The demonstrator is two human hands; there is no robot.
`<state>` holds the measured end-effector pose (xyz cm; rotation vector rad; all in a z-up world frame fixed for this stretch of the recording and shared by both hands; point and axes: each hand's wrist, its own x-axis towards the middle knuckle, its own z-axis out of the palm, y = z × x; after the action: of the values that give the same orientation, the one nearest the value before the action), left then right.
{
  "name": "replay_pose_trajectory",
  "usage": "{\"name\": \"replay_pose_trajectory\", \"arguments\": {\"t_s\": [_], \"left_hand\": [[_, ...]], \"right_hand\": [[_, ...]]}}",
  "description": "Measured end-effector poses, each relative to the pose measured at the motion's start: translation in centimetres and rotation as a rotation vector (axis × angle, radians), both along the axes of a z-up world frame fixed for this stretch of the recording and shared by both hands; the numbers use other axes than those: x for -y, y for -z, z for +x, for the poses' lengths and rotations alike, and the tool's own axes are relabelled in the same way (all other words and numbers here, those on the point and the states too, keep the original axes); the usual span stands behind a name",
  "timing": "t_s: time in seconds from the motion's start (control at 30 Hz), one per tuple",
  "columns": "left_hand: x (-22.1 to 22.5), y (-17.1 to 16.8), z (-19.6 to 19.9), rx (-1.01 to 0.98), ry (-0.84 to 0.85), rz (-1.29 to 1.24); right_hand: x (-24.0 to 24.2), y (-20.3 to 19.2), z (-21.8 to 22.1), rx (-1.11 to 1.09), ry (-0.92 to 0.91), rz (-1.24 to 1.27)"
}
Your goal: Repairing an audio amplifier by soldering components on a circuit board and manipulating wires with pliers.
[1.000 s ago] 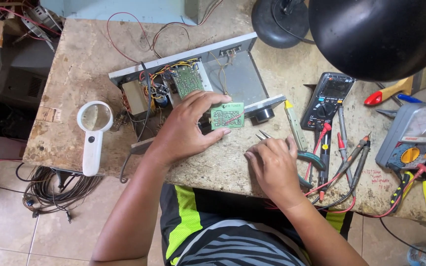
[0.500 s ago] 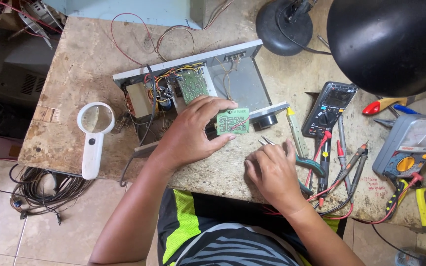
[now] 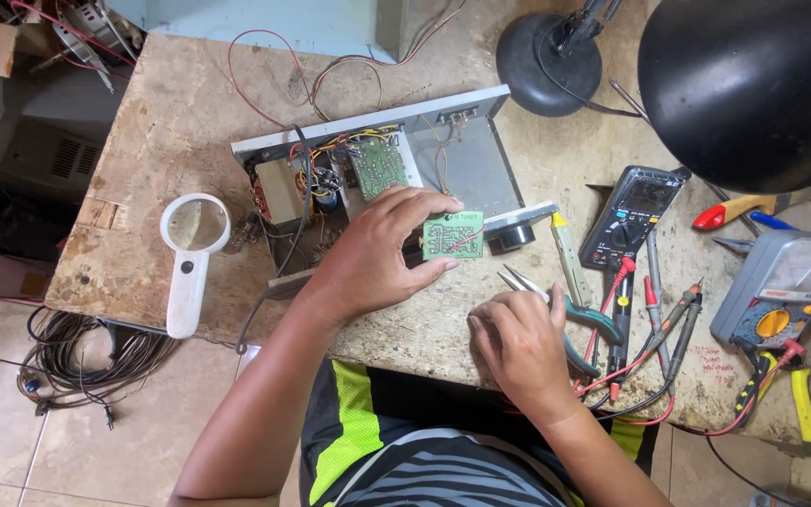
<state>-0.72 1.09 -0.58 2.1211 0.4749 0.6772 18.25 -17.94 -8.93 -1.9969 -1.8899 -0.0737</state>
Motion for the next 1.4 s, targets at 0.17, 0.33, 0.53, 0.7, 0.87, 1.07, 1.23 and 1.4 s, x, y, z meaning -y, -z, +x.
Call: {"name": "replay_pose_trajectory", "arguments": {"t_s": [0.17, 0.33, 0.53, 0.7, 0.87, 1.07, 1.23, 1.4], "left_hand": [[0.1, 0.1, 0.0, 0.02, -0.005, 0.01], [0.2, 0.1, 0.0, 0.03, -0.011, 0.018], [0.3, 0.0, -0.1, 0.025, -0.015, 0.013], [0.2, -0.1, -0.1, 0.031, -0.005, 0.029], [0.2, 0.0, 0.0, 0.044, -0.014, 0.031], [0.2, 0.5, 0.0, 0.062, -0.017, 0.056], [0.3, 0.8, 0.0, 0.074, -0.012, 0.058], [0.3, 1.4, 0.0, 0.085, -0.014, 0.087]], "right_hand": [[-0.5, 1.4, 0.6, 0.039, -0.026, -0.036], [0.0, 1.9, 0.3, 0.065, -0.071, 0.058], [0.2, 1.5, 0.2, 0.081, -0.11, 0.106], [0.2, 1.7, 0.7, 0.021, -0.127, 0.089], [0.2, 1.7, 0.4, 0.054, -0.175, 0.083], [0.0, 1.2, 0.0, 0.025, -0.17, 0.128], [0.5, 0.3, 0.1, -0.083, -0.143, 0.135], [1.3, -0.7, 0.1, -0.189, -0.052, 0.165]]}}
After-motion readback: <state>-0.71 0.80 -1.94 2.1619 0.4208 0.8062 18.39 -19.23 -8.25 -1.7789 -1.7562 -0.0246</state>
